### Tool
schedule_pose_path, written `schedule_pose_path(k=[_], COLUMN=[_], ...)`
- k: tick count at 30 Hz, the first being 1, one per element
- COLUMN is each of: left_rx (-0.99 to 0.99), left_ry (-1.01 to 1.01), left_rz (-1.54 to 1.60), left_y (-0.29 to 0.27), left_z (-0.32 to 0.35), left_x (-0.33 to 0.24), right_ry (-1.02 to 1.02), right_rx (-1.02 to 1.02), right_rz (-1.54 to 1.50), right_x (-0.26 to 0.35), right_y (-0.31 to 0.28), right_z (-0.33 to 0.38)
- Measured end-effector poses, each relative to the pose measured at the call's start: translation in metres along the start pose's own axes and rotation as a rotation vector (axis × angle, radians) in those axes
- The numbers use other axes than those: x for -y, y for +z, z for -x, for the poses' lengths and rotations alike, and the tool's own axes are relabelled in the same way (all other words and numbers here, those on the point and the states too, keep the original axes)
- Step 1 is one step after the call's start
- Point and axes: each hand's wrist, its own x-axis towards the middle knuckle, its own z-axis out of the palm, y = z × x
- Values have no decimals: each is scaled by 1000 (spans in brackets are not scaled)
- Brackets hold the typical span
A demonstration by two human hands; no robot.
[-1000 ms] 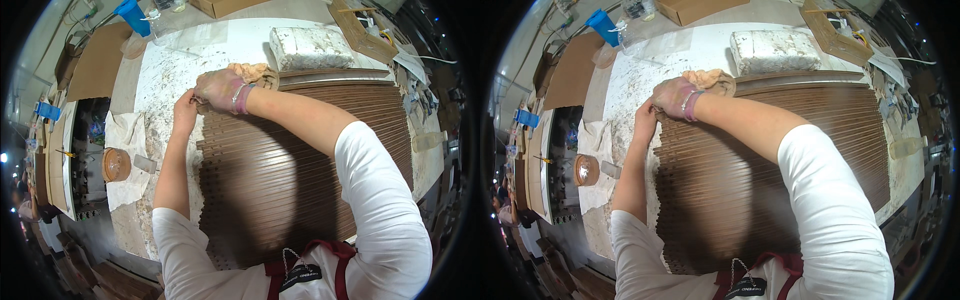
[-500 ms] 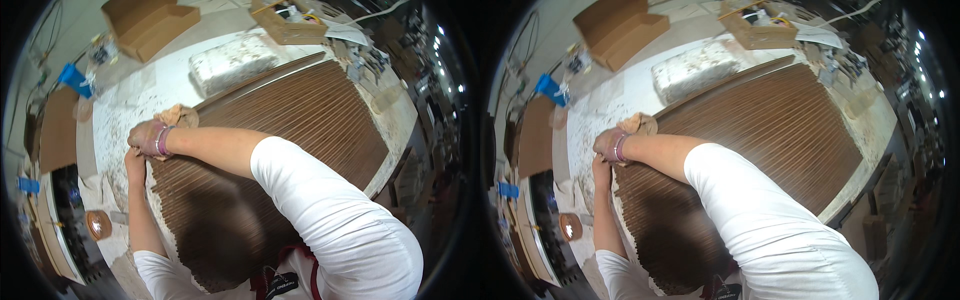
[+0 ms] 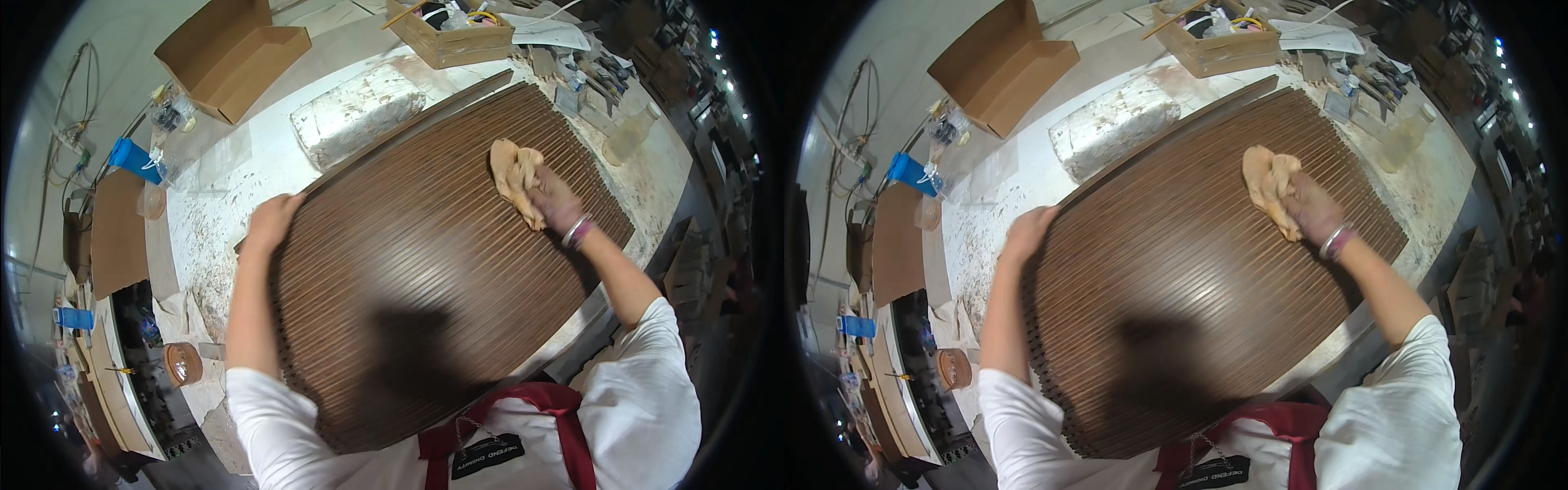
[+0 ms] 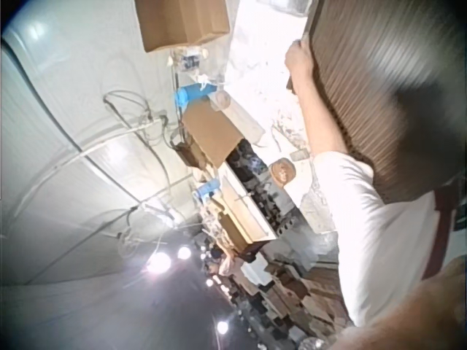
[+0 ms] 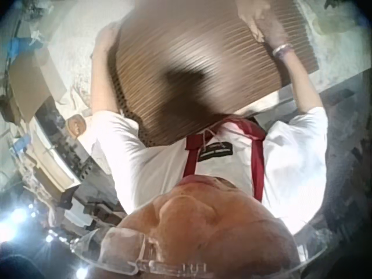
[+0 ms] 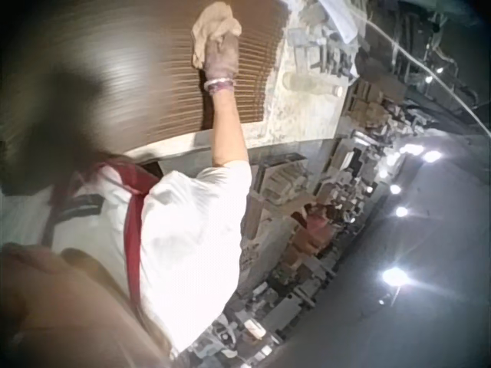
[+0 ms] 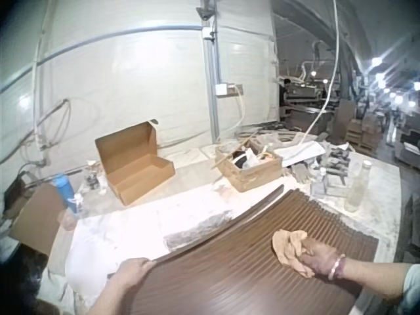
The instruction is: The person cleans wood panels by wiping them with a cloth. The person uses a liquid from a bottle to dampen the cloth, then wipes across the surface and edges of several grooved wooden panels on a workbench.
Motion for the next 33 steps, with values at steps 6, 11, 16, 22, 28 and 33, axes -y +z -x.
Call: schedule_pose_path(k=[6,11,16,22,28,33], left_rx=[-236,-280,-275,-263,-274,-282], left_ry=[7,11,-25,25,12,-23], left_rz=[11,42,77,46,31,16], left_y=[53,53,52,59,57,55], left_z=[-25,-17,-22,-24,-26,-21], left_x=[-48,-42,-50,-52,-64,-56], right_ry=[-39,-490,-725,-414,-623,-486], right_rx=[-92,15,213,214,152,233], right_rz=[-95,-228,131,285,360,476], right_x=[19,135,205,135,183,116], right_y=[-8,46,153,82,149,68], right_z=[-33,-104,-132,-182,-165,-201])
